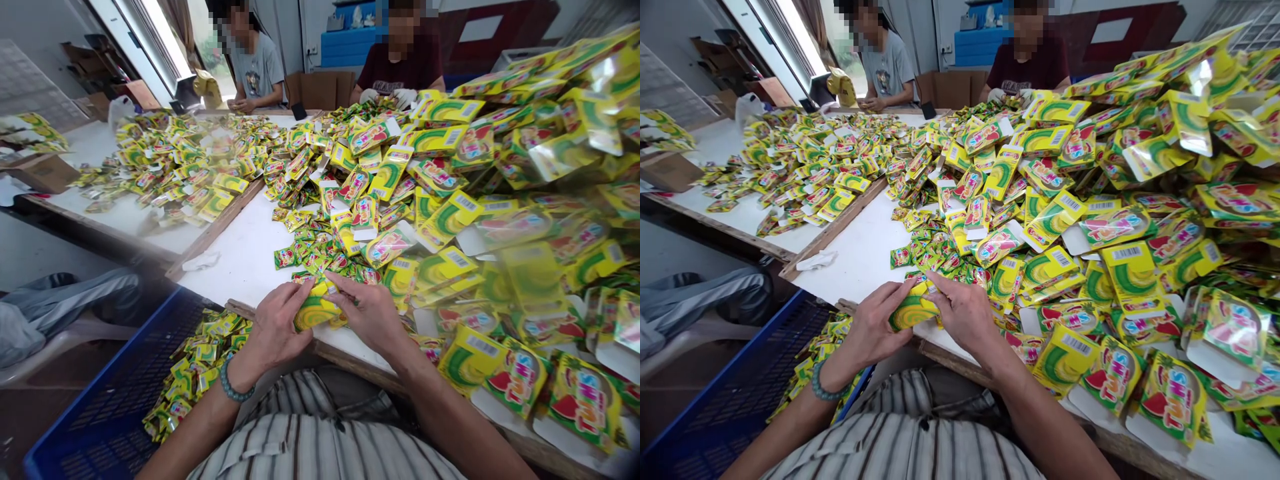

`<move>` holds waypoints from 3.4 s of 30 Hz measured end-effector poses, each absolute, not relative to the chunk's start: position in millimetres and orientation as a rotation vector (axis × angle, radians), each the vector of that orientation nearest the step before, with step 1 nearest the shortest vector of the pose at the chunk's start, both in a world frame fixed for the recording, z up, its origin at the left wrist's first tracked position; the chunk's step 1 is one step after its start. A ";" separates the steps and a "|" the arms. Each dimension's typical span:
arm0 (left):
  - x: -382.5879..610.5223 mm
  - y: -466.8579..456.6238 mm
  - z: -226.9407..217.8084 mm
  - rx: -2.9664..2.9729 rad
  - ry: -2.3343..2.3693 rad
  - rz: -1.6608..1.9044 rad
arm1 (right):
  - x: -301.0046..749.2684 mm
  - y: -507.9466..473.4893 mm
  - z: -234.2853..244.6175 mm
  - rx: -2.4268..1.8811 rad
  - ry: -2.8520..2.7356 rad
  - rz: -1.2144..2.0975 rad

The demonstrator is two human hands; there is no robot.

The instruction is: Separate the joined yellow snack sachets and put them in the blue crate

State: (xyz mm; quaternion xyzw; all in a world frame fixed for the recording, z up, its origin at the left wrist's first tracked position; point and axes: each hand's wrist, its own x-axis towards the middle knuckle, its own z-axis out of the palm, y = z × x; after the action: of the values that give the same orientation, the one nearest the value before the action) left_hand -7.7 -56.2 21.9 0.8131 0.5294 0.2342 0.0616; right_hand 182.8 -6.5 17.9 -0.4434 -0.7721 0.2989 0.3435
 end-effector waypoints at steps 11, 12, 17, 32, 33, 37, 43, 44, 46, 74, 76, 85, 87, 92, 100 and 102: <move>-5.5 -56.2 20.1 2.444 1.594 0.858 | 185.1 -8.2 25.2 -1.061 -1.983 0.938; -5.9 -56.5 20.9 2.444 1.581 0.875 | 186.3 -5.8 26.2 -1.037 -1.945 1.051; -9.1 -58.3 20.1 2.467 1.575 0.916 | 183.9 -4.4 20.1 -0.996 -1.951 1.084; -0.3 -58.3 12.7 2.372 1.751 0.999 | 161.3 -26.6 8.9 -1.017 -2.068 0.572; -0.2 -57.9 13.0 2.369 1.775 1.002 | 160.3 -27.4 8.5 -1.012 -2.038 0.643; 0.0 -58.2 12.1 2.353 1.818 1.014 | 156.8 -31.6 6.3 -0.983 -1.985 0.728; 7.3 -59.0 14.0 2.132 1.853 0.986 | 155.5 -24.7 4.0 -0.930 -1.870 0.931; 6.8 -58.6 16.7 2.074 1.832 0.966 | 156.7 -21.0 3.3 -0.950 -1.799 1.007; 0.5 -58.4 23.5 1.912 1.698 0.938 | 160.4 -13.1 1.6 -0.996 -1.620 1.172; -55.5 -33.3 -12.1 1.190 1.552 1.021 | 183.4 12.2 -6.1 -1.421 -2.203 0.760; -53.8 -28.7 -12.4 1.189 1.510 1.017 | 186.6 16.6 -4.2 -1.389 -2.054 0.849; -28.1 -20.4 5.0 1.234 1.269 0.854 | 172.7 34.3 12.9 -1.142 -1.545 1.021; -26.2 -21.0 6.8 1.138 1.239 0.860 | 170.9 35.7 9.5 -1.140 -1.597 1.035; -23.6 -23.1 7.8 1.014 1.167 0.853 | 174.7 32.6 4.3 -1.144 -1.728 0.994; -10.8 -21.5 15.3 0.908 1.127 0.832 | 180.8 26.6 9.9 -1.081 -1.824 0.953; -12.9 -22.2 17.5 0.787 1.178 0.882 | 190.1 27.5 12.8 -1.102 -1.839 0.888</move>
State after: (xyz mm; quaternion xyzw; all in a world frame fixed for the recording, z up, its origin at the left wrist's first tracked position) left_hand -12.9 -22.2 17.5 0.3493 0.5229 0.3916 0.6718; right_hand 190.1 27.5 12.8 -0.4353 -0.7266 0.3510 0.3991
